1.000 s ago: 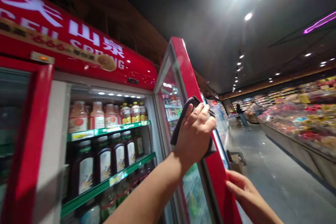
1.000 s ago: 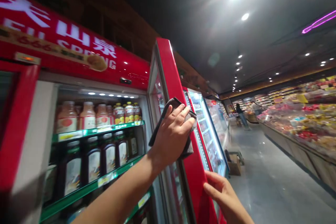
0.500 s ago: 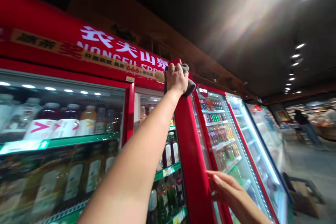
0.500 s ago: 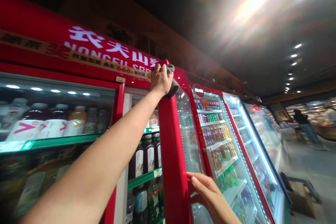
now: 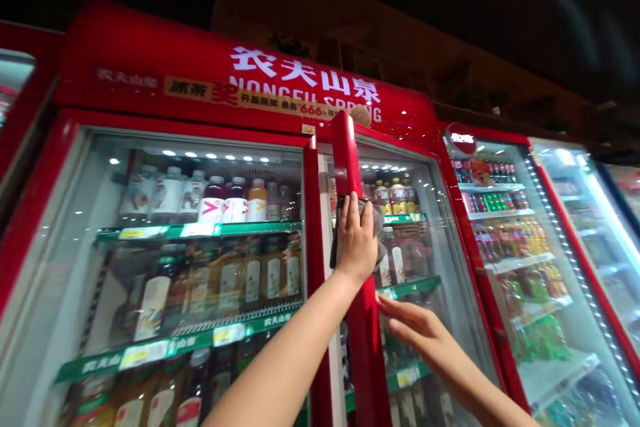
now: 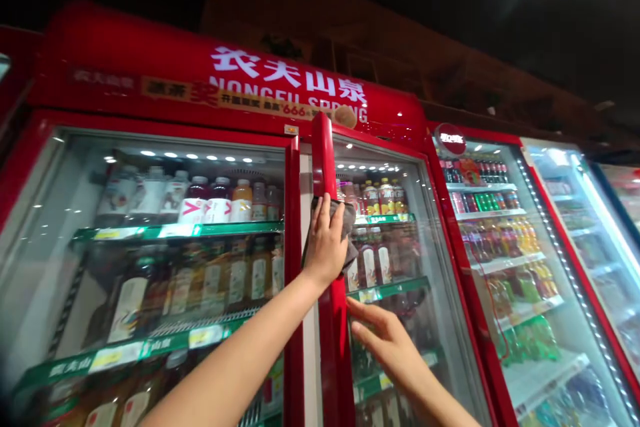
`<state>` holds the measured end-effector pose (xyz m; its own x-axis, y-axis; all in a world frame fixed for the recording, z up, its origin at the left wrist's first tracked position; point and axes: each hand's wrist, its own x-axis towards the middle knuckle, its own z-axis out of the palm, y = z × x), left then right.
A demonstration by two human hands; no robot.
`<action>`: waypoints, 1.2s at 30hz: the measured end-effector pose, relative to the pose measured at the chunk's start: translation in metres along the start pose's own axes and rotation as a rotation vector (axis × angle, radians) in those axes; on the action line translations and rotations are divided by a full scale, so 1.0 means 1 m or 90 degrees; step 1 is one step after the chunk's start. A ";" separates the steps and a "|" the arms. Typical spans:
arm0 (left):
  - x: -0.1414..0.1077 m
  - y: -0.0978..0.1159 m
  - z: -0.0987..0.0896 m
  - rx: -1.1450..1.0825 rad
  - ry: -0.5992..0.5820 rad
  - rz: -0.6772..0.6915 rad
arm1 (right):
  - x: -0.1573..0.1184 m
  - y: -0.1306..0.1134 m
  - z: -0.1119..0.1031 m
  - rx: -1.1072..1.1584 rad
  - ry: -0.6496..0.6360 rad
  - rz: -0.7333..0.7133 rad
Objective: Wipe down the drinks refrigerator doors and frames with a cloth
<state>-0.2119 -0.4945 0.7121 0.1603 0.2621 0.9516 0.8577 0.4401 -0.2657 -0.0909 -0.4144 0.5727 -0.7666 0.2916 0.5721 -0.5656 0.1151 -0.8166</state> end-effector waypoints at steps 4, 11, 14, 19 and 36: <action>-0.053 -0.015 0.006 0.139 -0.136 0.093 | -0.007 0.003 -0.014 -0.063 0.034 -0.033; -0.066 -0.075 0.023 0.191 -0.311 0.193 | -0.028 0.040 -0.076 -0.102 0.116 0.034; -0.025 -0.087 0.031 0.204 -0.287 0.128 | -0.025 0.046 -0.090 -0.119 0.155 0.040; 0.001 -0.075 0.048 0.195 -0.205 -0.003 | -0.025 0.033 -0.088 -0.122 0.147 0.065; -0.269 0.003 0.042 0.173 -0.438 0.037 | -0.019 0.153 -0.054 -0.275 0.149 -0.044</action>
<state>-0.2735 -0.5276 0.4486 -0.2167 0.7308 0.6473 0.6917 0.5828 -0.4264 -0.1468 -0.3507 0.4328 -0.6152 0.4688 0.6339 -0.3971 0.5103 -0.7628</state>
